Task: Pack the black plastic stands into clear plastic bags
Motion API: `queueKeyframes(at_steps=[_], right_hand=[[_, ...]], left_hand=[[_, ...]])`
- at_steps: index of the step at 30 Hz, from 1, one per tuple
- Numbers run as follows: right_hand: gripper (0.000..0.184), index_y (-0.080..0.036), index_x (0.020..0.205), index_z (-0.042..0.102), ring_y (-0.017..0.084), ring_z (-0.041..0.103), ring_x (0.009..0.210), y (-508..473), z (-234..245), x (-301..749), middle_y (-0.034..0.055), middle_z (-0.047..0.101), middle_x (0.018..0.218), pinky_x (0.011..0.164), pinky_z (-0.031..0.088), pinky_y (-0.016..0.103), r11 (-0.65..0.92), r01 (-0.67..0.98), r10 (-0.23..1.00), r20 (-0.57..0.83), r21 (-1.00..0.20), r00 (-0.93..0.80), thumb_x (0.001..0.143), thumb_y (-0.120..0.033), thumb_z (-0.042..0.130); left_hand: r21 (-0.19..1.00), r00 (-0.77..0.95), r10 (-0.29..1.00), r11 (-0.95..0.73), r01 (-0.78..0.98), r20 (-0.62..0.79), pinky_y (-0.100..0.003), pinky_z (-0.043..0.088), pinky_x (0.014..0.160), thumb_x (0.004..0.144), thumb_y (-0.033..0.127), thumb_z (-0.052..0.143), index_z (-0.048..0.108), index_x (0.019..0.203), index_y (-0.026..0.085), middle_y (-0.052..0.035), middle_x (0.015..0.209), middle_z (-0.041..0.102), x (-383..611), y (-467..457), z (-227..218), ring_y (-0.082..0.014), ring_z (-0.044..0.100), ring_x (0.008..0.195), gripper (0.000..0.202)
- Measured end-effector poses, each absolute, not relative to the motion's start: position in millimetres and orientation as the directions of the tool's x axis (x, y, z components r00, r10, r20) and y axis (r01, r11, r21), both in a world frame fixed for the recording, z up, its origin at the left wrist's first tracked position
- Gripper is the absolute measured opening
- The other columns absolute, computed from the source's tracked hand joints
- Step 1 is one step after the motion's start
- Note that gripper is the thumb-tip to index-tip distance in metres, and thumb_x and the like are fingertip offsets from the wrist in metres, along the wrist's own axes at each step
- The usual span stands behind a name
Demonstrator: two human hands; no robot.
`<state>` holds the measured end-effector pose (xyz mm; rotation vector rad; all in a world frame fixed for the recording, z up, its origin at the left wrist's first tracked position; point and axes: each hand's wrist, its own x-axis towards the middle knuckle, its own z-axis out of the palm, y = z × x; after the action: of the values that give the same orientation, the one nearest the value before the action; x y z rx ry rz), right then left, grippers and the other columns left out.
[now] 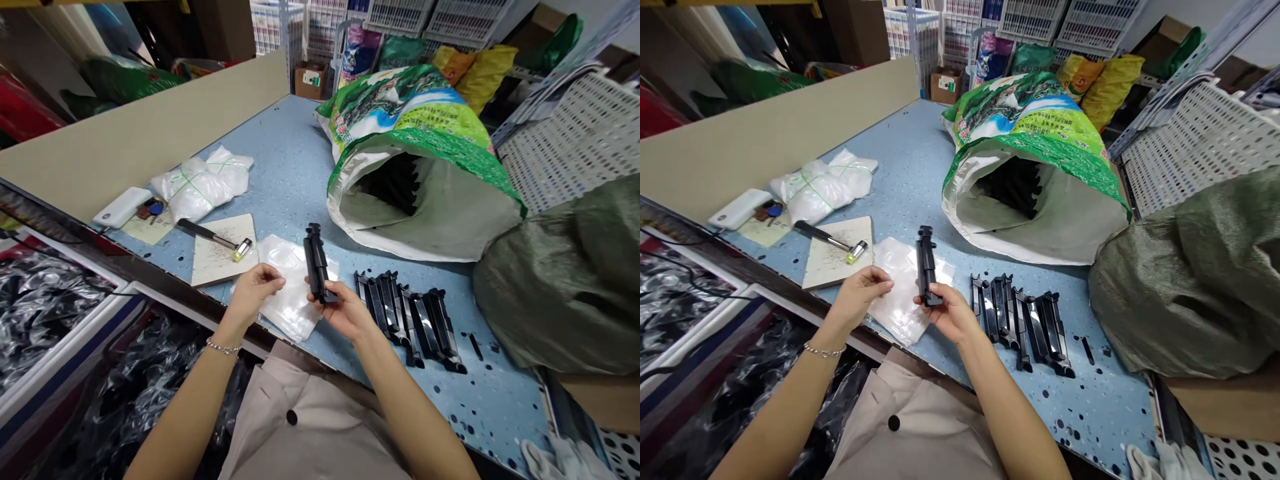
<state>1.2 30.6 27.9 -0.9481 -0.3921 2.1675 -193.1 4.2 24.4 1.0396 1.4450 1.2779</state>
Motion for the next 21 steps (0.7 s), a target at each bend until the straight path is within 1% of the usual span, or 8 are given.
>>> queueKeyframes(at_steps=[2, 6, 8, 11, 14, 16, 19, 21], right_hand=[[0.02, -0.012, 0.085, 0.068, 0.016, 0.068, 0.07, 35.4, 25.6, 3.4, 0.0084, 0.072, 0.089, 0.052, 0.05, 0.021, -0.666, -0.495, 0.746, -0.524, -0.559, -0.412, 0.068, -0.022, 0.074], [0.023, -0.015, 0.088, 0.067, 0.014, 0.067, 0.068, 25.1, 34.4, 11.9, 0.0029, 0.07, 0.078, 0.057, 0.051, 0.019, -0.569, -0.483, 0.82, -0.418, -0.665, -0.391, 0.068, -0.022, 0.074], [0.036, -0.014, 0.101, 0.066, 0.014, 0.066, 0.066, 11.4, 39.9, 16.8, 0.0051, 0.071, 0.082, 0.055, 0.051, 0.019, -0.649, -0.475, 0.746, -0.372, -0.595, -0.553, 0.068, -0.028, 0.072], [0.043, -0.007, 0.106, 0.063, 0.013, 0.063, 0.062, -9.2, 35.9, 20.6, 0.0101, 0.071, 0.083, 0.053, 0.051, 0.019, -0.876, -0.343, 0.465, -0.41, -0.338, -0.784, 0.073, -0.035, 0.065], [0.037, -0.004, 0.099, 0.062, 0.01, 0.059, 0.057, -16.6, 18.6, 18.4, 0.0114, 0.07, 0.076, 0.049, 0.048, 0.015, -0.949, -0.284, 0.314, -0.477, -0.136, -0.821, 0.08, -0.036, 0.058], [0.039, -0.005, 0.098, 0.062, 0.009, 0.054, 0.053, -13.0, 8.9, 15.3, 0.0114, 0.07, 0.075, 0.042, 0.043, 0.014, -0.951, -0.294, 0.306, -0.46, -0.1, -0.833, 0.08, -0.038, 0.058], [0.037, -0.011, 0.093, 0.063, 0.008, 0.047, 0.05, -6.3, 7.5, 7.8, 0.0067, 0.067, 0.074, 0.039, 0.037, 0.015, -0.901, -0.367, 0.434, -0.463, -0.233, -0.773, 0.077, -0.044, 0.061], [0.029, -0.015, 0.087, 0.063, 0.008, 0.047, 0.053, -8.6, 14.7, 0.1, 0.002, 0.064, 0.073, 0.043, 0.039, 0.017, -0.792, -0.367, 0.598, -0.499, -0.488, -0.627, 0.076, -0.042, 0.065]], left_hand=[[0.955, -0.23, 0.968, -0.032, 0.293, 0.103, -0.028, 0.049, 0.068, 0.075, 0.022, 0.063, 0.06, 0.072, 0.018, -0.0029, 0.079, 0.065, -205.7, -2.6, 28.7, -0.0157, 0.061, 0.074, 0.005], [0.622, -0.001, 0.957, -0.187, 0.76, 0.289, -0.037, 0.051, 0.088, 0.079, 0.006, 0.042, 0.07, 0.083, 0.019, -0.0084, 0.105, 0.067, -214.0, -9.3, 29.7, -0.0219, 0.063, 0.098, 0.031], [0.58, 0.021, 0.963, -0.179, 0.795, 0.269, -0.036, 0.052, 0.091, 0.083, 0.007, 0.039, 0.07, 0.101, 0.02, -0.0088, 0.113, 0.066, -212.5, -7.0, 27.1, -0.0217, 0.063, 0.103, 0.038], [0.626, -0.009, 0.971, -0.148, 0.766, 0.241, -0.035, 0.049, 0.1, 0.086, 0.011, 0.04, 0.06, 0.122, 0.018, -0.0102, 0.127, 0.059, -212.1, -2.5, 25.0, -0.0218, 0.059, 0.116, 0.041], [0.632, 0.014, 0.974, -0.157, 0.759, 0.226, -0.038, 0.046, 0.104, 0.086, 0.01, 0.04, 0.05, 0.134, 0.016, -0.0134, 0.142, 0.046, -212.0, -8.4, 28.8, -0.0235, 0.052, 0.126, 0.049], [0.606, 0.111, 0.968, -0.229, 0.762, 0.226, -0.039, 0.047, 0.104, 0.087, 0.008, 0.038, 0.042, 0.141, 0.018, -0.0143, 0.148, 0.04, -206.7, -21.1, 33.8, -0.0247, 0.049, 0.13, 0.055], [0.596, 0.344, 0.915, -0.4, 0.697, 0.211, -0.038, 0.046, 0.106, 0.085, 0.003, 0.036, 0.022, 0.151, 0.024, -0.0135, 0.152, 0.035, -188.6, -46.6, 39.8, -0.0247, 0.045, 0.134, 0.071], [0.612, 0.436, 0.883, -0.443, 0.655, 0.172, -0.039, 0.045, 0.107, 0.083, 0.002, 0.037, 0.01, 0.153, 0.027, -0.0128, 0.154, 0.032, -175.1, -60.7, 41.0, -0.0244, 0.042, 0.136, 0.08]])
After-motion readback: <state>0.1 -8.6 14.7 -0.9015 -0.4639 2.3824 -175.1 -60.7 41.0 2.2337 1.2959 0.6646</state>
